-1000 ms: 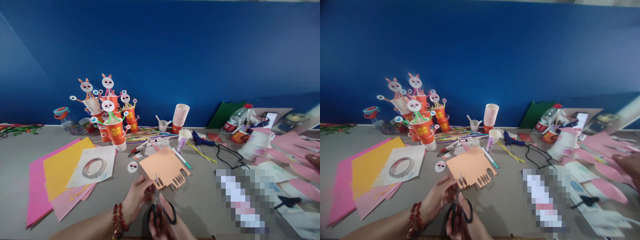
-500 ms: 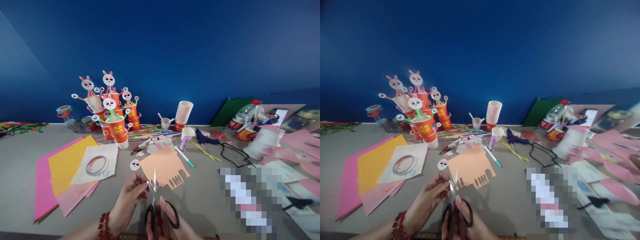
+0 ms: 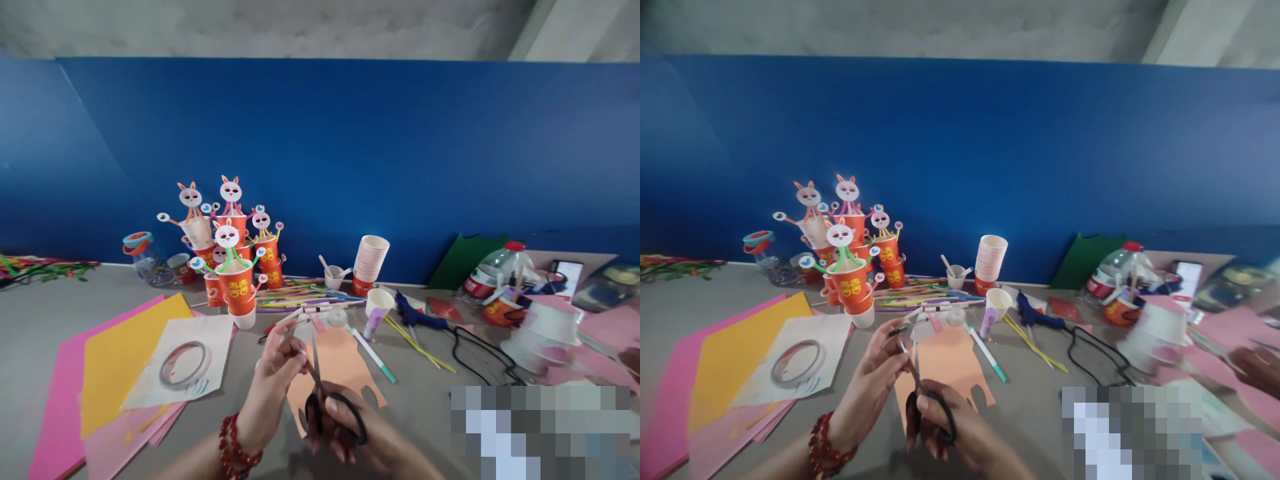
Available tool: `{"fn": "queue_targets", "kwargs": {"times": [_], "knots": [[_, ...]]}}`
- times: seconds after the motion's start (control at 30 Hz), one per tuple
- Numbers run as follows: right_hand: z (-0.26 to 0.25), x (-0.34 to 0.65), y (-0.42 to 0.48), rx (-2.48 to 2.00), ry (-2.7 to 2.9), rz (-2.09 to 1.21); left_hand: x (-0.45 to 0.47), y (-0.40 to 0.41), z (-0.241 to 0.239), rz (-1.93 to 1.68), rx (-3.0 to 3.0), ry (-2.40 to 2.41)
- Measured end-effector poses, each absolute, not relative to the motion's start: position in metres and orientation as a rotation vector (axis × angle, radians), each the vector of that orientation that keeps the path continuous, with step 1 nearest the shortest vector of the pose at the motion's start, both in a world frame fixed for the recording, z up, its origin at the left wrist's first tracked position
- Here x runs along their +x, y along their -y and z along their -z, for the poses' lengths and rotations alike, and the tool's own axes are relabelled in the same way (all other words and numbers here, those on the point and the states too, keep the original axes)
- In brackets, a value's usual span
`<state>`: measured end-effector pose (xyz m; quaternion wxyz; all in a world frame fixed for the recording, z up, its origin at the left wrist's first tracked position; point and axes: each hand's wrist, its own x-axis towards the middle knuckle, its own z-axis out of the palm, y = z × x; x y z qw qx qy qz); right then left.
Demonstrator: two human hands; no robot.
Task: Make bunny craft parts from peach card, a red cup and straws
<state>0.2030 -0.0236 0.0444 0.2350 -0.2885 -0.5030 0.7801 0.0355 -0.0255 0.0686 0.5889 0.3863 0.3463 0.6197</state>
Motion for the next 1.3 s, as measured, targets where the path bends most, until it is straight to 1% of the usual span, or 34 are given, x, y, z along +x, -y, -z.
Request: {"fn": "queue_targets", "kwargs": {"times": [0.13,0.37,0.5,0.67,0.93,1.13,1.3], "knots": [[-0.027,0.205,0.024,-0.744,1.326,-2.248,0.029,0.014,-0.063,-1.484,0.82,-0.856],[-0.028,0.206,0.025,-0.909,1.509,-2.077,0.017,0.006,-0.057,-1.562,0.781,-0.963],[-0.028,0.203,0.022,-0.945,1.511,-1.98,0.017,0.007,-0.057,-1.599,0.728,-0.921],[-0.029,0.2,0.023,-0.973,1.443,-1.845,0.029,0.017,-0.053,-1.461,0.69,-0.901],[-0.029,0.196,0.029,-0.951,1.443,-1.847,0.041,0.027,-0.046,-1.358,0.705,-0.904],[-0.028,0.198,0.027,-0.963,1.406,-1.821,0.042,0.031,-0.043,-1.208,0.788,-0.904],[-0.029,0.2,0.026,-0.982,1.444,-1.812,0.04,0.031,-0.042,-1.192,0.786,-0.915]]}}
